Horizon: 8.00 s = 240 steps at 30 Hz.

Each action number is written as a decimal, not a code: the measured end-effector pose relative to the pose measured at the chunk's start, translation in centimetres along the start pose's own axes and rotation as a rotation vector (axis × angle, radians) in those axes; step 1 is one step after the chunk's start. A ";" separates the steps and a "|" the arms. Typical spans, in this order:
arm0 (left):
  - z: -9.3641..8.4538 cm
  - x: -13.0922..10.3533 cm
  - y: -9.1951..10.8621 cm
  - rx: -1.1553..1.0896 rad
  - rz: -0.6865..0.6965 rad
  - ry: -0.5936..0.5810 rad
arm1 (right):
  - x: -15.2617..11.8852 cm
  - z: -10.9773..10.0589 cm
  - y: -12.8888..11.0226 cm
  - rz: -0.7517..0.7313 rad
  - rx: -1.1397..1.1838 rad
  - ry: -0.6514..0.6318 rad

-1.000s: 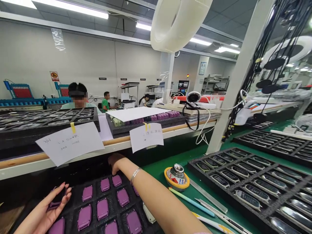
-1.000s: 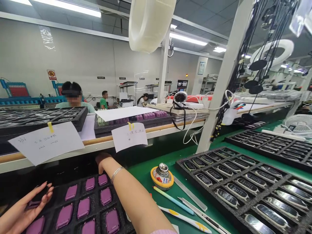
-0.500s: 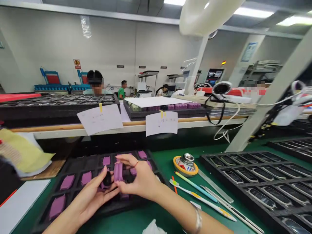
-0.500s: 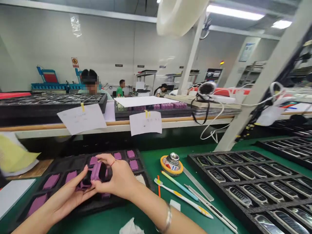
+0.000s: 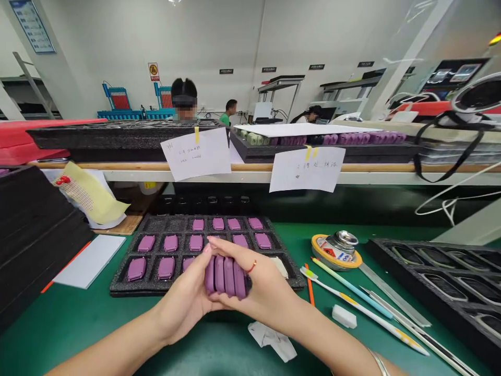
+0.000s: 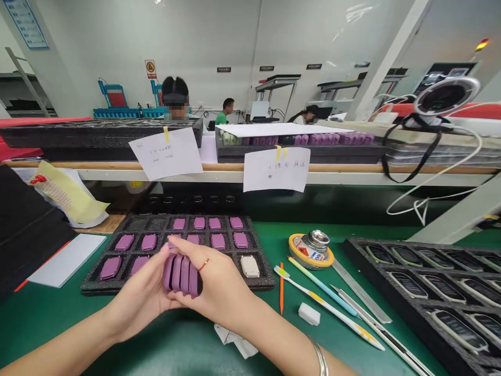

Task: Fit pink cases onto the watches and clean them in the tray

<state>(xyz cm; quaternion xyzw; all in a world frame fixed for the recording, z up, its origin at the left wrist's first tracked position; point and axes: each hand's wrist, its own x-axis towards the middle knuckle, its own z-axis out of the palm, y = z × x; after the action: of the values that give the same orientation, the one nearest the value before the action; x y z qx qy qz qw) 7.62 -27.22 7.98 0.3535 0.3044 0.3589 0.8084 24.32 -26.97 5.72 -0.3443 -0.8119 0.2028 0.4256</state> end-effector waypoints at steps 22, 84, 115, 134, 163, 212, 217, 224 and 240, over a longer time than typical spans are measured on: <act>-0.9 0.8 0.4 0.381 0.103 -0.188 | -0.7 0.3 0.5 -0.117 0.233 0.146; -0.5 -0.1 -1.7 0.494 0.128 0.046 | -0.9 1.6 0.4 -0.161 0.193 0.138; -1.5 -0.1 -0.5 1.030 0.766 -0.108 | -0.8 0.1 -0.9 0.389 0.679 -0.104; -0.4 -0.4 0.6 0.512 0.072 -0.176 | -1.2 0.1 -0.3 -0.067 0.191 0.117; -1.6 -0.6 -0.7 0.418 0.147 -0.113 | -0.6 0.0 -0.3 -0.147 0.266 0.059; -1.6 -0.7 -1.3 1.025 0.835 -0.069 | -0.6 -1.2 -1.6 0.356 0.610 -0.133; -1.9 -0.7 -1.4 0.957 0.759 -0.088 | -0.8 -1.8 -1.8 0.172 0.351 -0.102; -2.7 -0.8 -1.8 1.021 0.770 -0.100 | -1.0 -1.8 -2.2 -0.150 -0.137 0.050; -2.2 -0.8 -0.9 1.022 0.719 -0.070 | -0.4 -5.6 -2.8 -0.094 -0.050 0.218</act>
<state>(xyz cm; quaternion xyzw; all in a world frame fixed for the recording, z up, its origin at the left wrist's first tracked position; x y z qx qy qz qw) 5.87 -27.49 6.15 0.7874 0.2729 0.4057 0.3753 28.06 -28.92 10.39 -0.3365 -0.7808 0.1235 0.5117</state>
